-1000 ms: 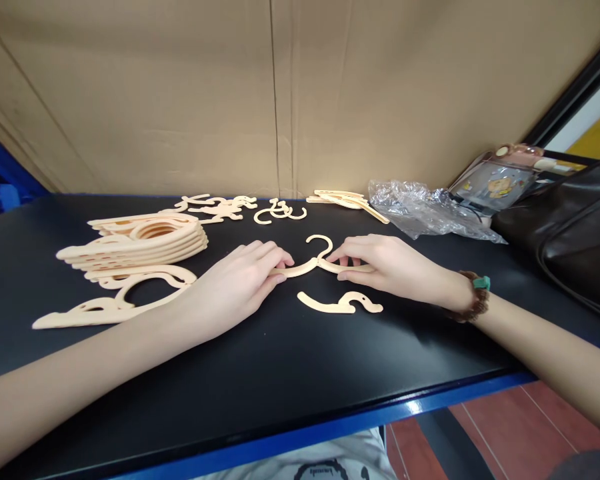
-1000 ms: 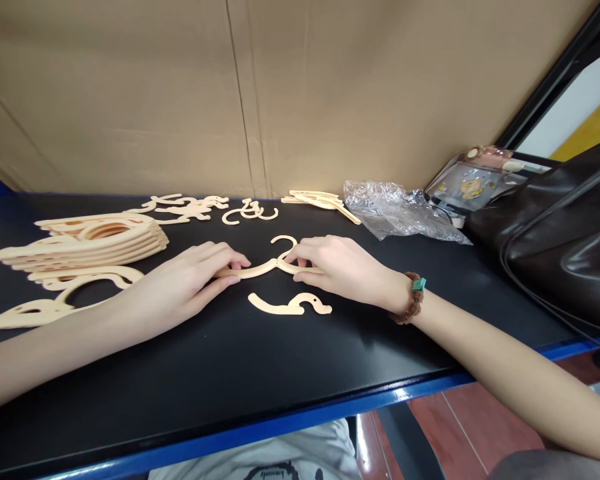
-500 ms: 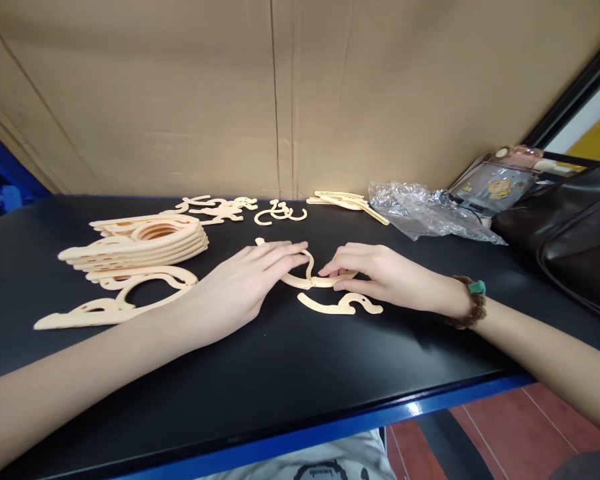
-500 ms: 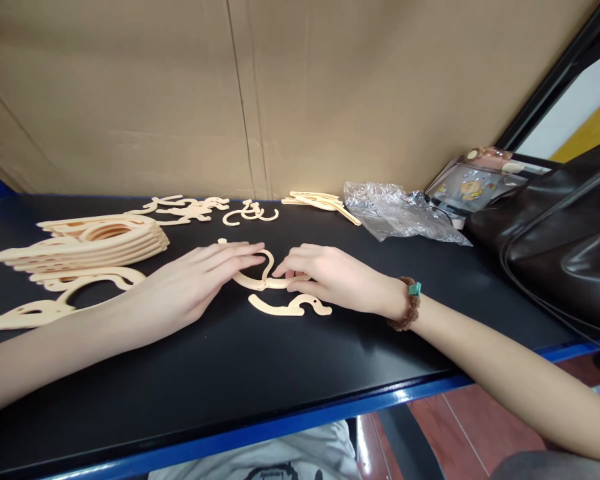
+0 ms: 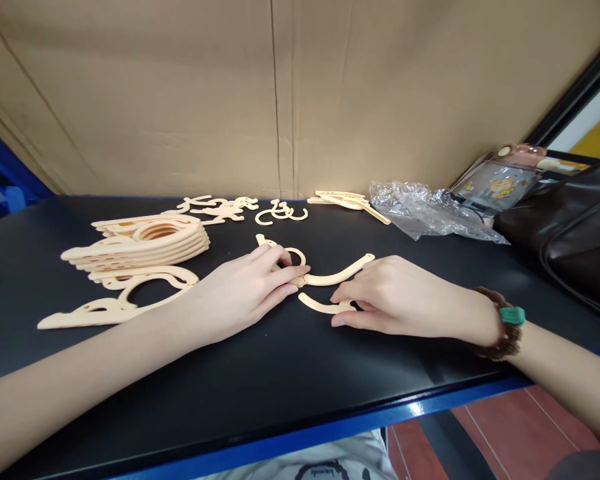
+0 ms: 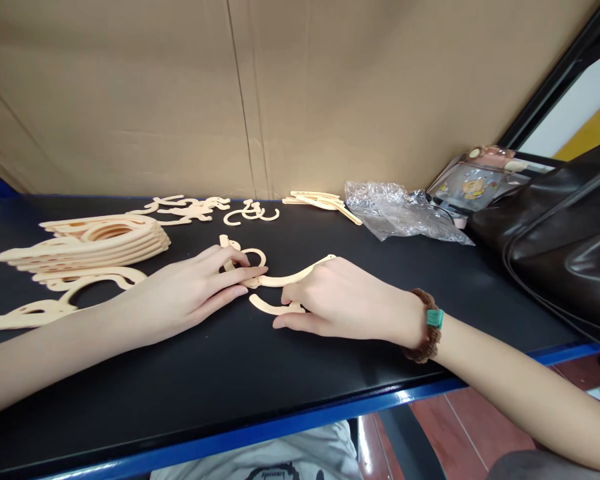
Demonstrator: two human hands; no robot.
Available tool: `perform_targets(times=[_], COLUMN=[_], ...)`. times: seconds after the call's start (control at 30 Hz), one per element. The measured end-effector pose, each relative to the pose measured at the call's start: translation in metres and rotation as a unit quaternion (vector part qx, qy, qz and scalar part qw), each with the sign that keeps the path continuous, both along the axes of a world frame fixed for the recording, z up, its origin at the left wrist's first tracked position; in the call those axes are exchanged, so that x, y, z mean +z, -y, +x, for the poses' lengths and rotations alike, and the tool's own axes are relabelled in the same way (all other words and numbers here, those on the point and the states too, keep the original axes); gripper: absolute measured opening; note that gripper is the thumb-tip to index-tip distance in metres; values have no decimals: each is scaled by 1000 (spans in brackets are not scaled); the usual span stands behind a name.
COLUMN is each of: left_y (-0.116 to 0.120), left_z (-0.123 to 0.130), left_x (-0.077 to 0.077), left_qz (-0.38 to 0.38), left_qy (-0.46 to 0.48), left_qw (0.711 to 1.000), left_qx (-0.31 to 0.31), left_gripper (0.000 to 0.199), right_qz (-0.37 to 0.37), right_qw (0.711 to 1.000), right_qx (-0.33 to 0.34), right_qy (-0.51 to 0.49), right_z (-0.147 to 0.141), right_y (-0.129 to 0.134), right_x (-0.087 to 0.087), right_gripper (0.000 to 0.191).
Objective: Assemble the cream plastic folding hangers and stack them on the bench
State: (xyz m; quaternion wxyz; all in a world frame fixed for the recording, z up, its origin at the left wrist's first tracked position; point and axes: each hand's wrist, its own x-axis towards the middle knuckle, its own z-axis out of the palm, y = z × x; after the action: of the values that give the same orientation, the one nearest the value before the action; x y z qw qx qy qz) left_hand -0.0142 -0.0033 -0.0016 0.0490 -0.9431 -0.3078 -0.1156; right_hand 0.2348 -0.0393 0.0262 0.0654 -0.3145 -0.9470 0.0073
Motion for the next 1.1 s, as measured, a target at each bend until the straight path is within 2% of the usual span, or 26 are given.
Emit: perform_targets(times=[0.17,0.27,0.37,0.5,0.6,0.67,0.73,0.9,1.0,1.1], left_y=[-1,-1,-1,-1,0,1,3,7,11,15], left_z=[1,2,2,3,3,3,4,8,10,12], left_x=[1,1,1,4,6,5,4,-1,0,5], left_qz=[2,-1,10,67,103,110,107,73,65,75], left_qy=[5,7,9,-5,0,3,2,-22,-18,-21], left_qw=[1000,999,998,993,989,991,994,992,990,991], left_qx=[26,47,69,92,103,80,31,-102,-121,-113], left_gripper=[43,42,39,40,43,42,40,36,28,25], right_qz=[25,49,87,149,153,117,69,15,17,32], right_qw=[998,995,988,970,966,973,983,994,997,997], right_qx=[-37,-61,-102,-170,-186,-181,-161,-102,-75,-70], right_qy=[45,60,74,89,90,77,56,24,6,-22], right_z=[-2,-1,2,11,18,21,22,21,18,14], right_y=[4,2,0,-4,-8,-12,-15,-18,-19,-18], right_x=[1,1,-1,-5,-6,-5,-3,-4,-6,-6], right_gripper=[44,46,40,30,23,14,6,21,27,22])
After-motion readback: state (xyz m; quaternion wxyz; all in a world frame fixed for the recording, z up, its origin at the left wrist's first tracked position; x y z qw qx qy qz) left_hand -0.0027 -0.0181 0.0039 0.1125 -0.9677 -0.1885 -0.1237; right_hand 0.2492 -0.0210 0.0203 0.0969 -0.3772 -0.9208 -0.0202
